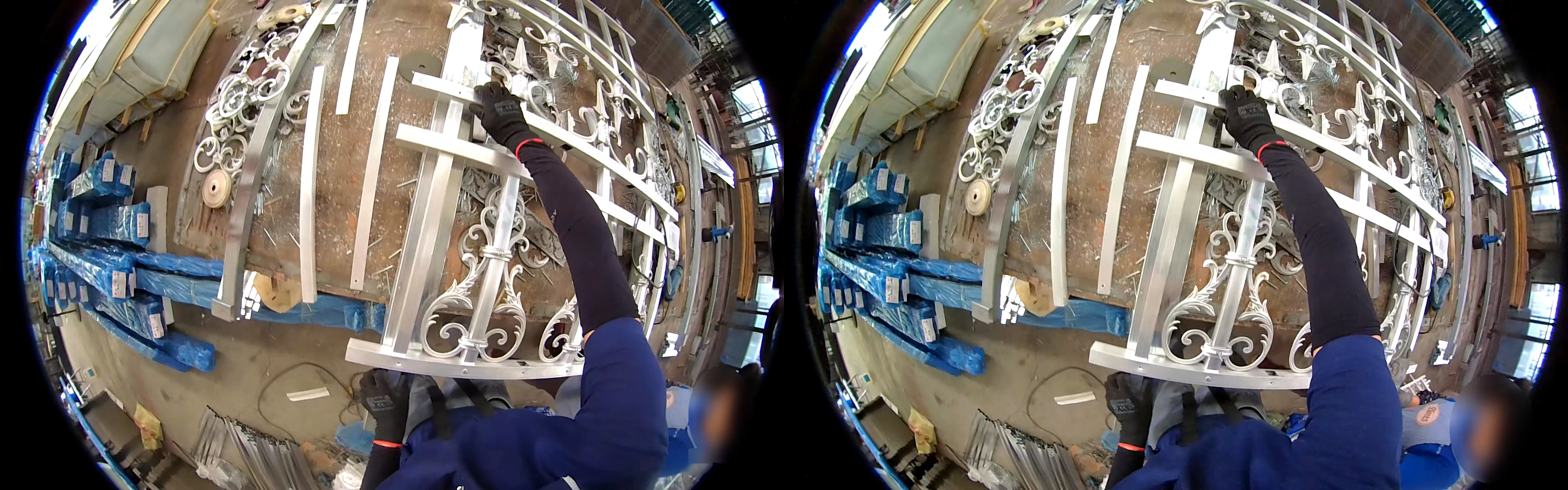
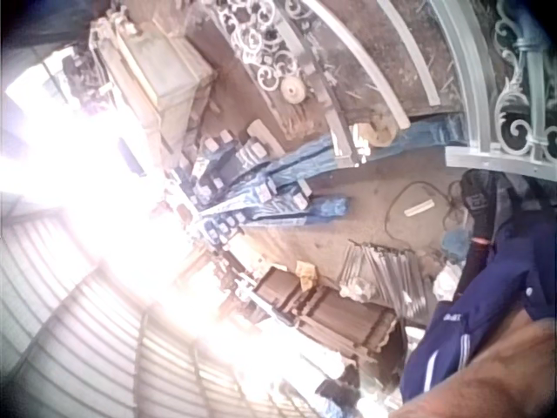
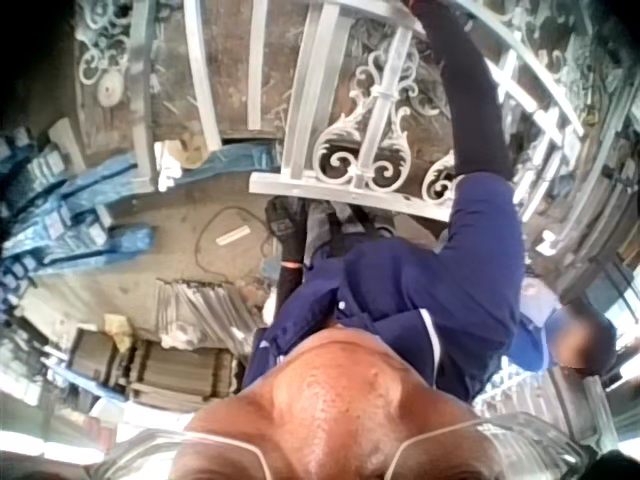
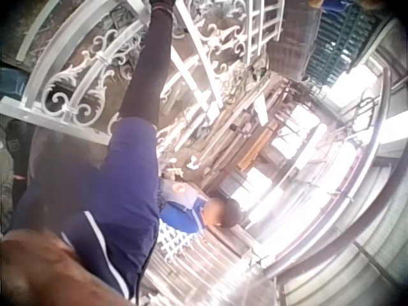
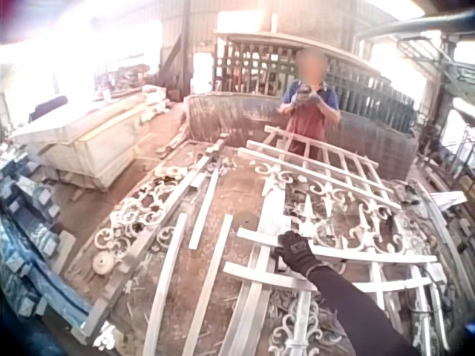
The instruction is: The person uses a power drill to fasten screws into a white ornate metal gate frame. They align metal bars and decorative pieces, then secure them with the drill. A coworker is visible nearby.
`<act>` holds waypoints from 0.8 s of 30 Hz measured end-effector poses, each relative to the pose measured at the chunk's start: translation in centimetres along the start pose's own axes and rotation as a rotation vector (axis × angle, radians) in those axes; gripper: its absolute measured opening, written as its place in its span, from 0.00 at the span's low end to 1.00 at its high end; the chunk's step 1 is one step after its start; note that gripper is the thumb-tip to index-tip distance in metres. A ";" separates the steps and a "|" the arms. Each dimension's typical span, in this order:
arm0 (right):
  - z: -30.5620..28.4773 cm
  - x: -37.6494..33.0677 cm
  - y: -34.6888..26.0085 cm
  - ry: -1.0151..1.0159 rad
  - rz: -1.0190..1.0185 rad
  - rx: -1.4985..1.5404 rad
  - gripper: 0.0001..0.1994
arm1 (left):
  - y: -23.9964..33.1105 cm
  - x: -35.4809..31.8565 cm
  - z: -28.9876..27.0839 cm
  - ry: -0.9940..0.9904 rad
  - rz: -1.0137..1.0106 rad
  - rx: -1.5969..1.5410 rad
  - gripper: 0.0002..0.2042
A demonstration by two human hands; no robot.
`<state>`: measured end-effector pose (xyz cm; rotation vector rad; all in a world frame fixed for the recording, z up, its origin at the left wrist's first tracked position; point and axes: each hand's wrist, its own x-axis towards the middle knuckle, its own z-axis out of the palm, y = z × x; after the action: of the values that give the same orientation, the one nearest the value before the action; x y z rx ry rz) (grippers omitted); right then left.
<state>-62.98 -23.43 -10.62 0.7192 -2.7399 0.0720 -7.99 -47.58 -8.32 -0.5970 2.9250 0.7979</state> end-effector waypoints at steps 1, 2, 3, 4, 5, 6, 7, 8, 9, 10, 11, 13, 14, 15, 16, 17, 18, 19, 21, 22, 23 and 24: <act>0.4 -0.1 0.3 0.044 -0.016 0.018 0.20 | -0.1 -0.2 0.4 0.013 -0.010 0.041 0.23; 0.7 -0.2 0.6 0.087 -0.032 0.034 0.20 | -0.2 -0.4 0.6 0.025 -0.019 0.081 0.24; 1.0 0.2 1.0 0.111 -0.023 0.100 0.19 | -0.2 -0.9 -0.1 -0.038 -0.081 0.059 0.24; 1.0 0.0 1.6 0.092 0.004 0.096 0.19 | -0.1 -1.5 -1.3 -0.102 -0.141 0.037 0.24; 0.7 -0.2 0.9 0.073 0.030 0.107 0.19 | -0.3 -2.0 -2.3 -0.163 -0.211 0.027 0.25; 0.5 -0.2 0.5 0.053 0.057 0.116 0.20 | -0.7 -1.9 -2.5 -0.200 -0.166 0.063 0.25; 0.4 -0.2 0.5 0.055 0.087 0.122 0.20 | -1.4 -1.7 -2.5 -0.242 -0.115 0.097 0.25; 0.4 -0.6 0.4 0.067 0.089 0.138 0.20 | -1.9 -1.4 -2.6 -0.284 -0.063 0.131 0.25; 0.3 -0.7 0.2 0.084 0.087 0.151 0.20 | -2.2 -0.7 -2.6 -0.309 0.007 0.188 0.25; 0.3 -0.6 0.1 0.101 0.084 0.163 0.20 | -2.3 0.1 -2.8 -0.340 0.061 0.208 0.26; 0.3 -0.2 0.0 0.103 0.089 0.153 0.21 | -2.3 0.9 -3.1 -0.371 0.115 0.228 0.26; -1.2 -0.2 -1.2 0.059 0.095 0.187 0.24 | -1.7 1.3 -3.4 -0.373 0.183 0.290 0.25; -1.2 0.0 -0.9 0.042 0.083 0.202 0.25 | -1.3 1.6 -3.3 -0.355 0.164 0.324 0.25; -1.0 -0.5 -0.7 0.114 0.039 0.194 0.22 | -0.9 1.3 -3.4 -0.354 0.143 0.360 0.25; -0.8 -0.9 -0.4 0.099 0.057 0.191 0.22 | -0.6 1.1 -3.5 -0.351 0.121 0.397 0.24; -0.7 -1.3 0.0 0.084 0.074 0.188 0.22 | -0.1 1.4 -3.3 -0.271 0.142 0.410 0.23; -1.1 -0.9 0.0 0.081 0.082 0.184 0.22 | 0.3 2.1 -3.1 -0.232 0.151 0.325 0.22; -1.1 -0.8 -0.2 0.077 0.085 0.185 0.21 | 0.6 2.9 -3.0 -0.193 0.161 0.241 0.21; -0.9 -0.5 -0.4 0.044 0.085 0.187 0.20 | 0.5 3.7 -2.8 -0.221 0.286 0.335 0.19; -1.0 -0.3 -0.6 0.029 0.084 0.185 0.20 | 0.5 3.9 -2.8 -0.250 0.264 0.324 0.19; -1.3 -0.4 -0.7 0.036 0.091 0.174 0.18 | 0.6 4.2 -3.0 -0.279 0.240 0.314 0.20; -1.3 -0.4 -0.6 0.047 0.080 0.179 0.18 | 0.8 4.5 -3.1 -0.308 0.218 0.300 0.20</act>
<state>-61.99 -23.60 -9.52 0.6448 -2.7410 0.3506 -12.30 -50.09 -5.96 -0.1200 2.7673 0.4039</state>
